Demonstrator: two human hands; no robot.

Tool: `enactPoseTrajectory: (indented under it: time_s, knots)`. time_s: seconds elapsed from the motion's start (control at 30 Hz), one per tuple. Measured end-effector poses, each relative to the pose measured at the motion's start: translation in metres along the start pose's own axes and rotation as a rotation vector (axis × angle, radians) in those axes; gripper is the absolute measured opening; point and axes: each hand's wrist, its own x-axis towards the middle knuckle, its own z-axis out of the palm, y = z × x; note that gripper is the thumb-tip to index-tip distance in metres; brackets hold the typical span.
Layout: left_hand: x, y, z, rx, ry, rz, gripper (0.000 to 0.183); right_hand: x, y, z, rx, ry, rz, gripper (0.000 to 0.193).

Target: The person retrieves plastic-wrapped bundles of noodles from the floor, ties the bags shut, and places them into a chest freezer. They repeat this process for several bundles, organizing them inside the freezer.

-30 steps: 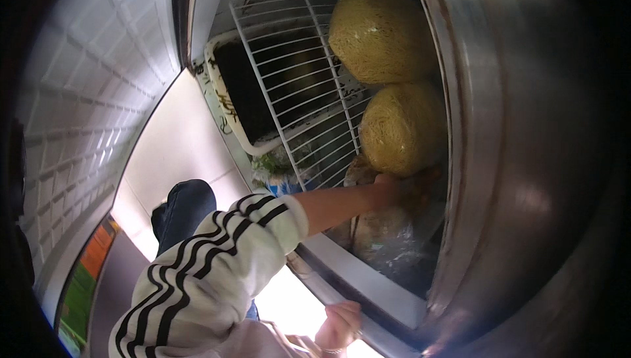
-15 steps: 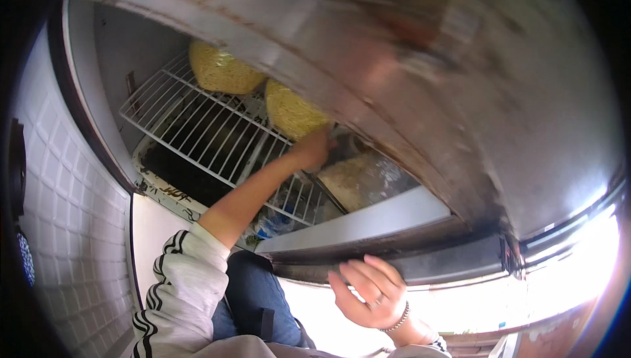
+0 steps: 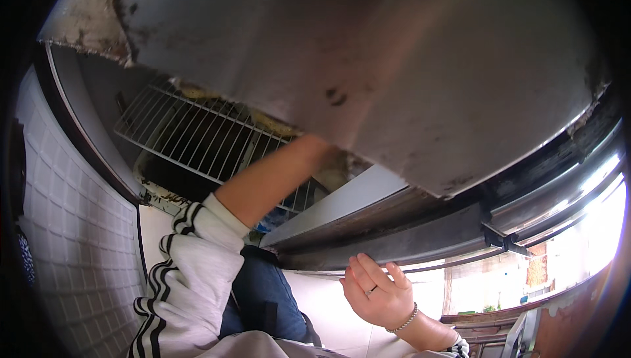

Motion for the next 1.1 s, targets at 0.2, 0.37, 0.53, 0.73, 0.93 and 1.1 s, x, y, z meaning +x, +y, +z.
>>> enactPoseTrajectory:
  time_s: [0.2, 0.37, 0.53, 0.73, 0.93, 1.1]
  knots:
    - [0.010, 0.004, 0.076, -0.075, -0.183, 0.035, 0.041, -0.009, 0.003, 0.018, -0.015, 0.097, -0.041, 0.009]
    - [0.009, 0.000, 0.091, -0.143, -0.247, 0.051, 0.043, -0.003, 0.007, 0.043, -0.156, 0.316, -0.077, 0.008]
    - [0.017, -0.004, 0.079, -0.224, -0.223, 0.060, 0.046, 0.004, 0.002, 0.051, -0.138, 0.419, -0.041, 0.007]
    - [0.002, -0.019, 0.104, -0.074, -0.240, -0.041, 0.049, 0.006, -0.002, 0.048, -0.134, 0.412, 0.002, 0.007]
    - [-0.023, -0.023, 0.139, 0.040, -0.273, -0.083, 0.052, 0.005, -0.008, 0.054, -0.030, 0.414, -0.019, 0.007]
    - [-0.032, -0.023, 0.126, -0.069, -0.269, -0.040, 0.054, 0.002, -0.010, 0.060, -0.052, 0.426, -0.024, 0.006]
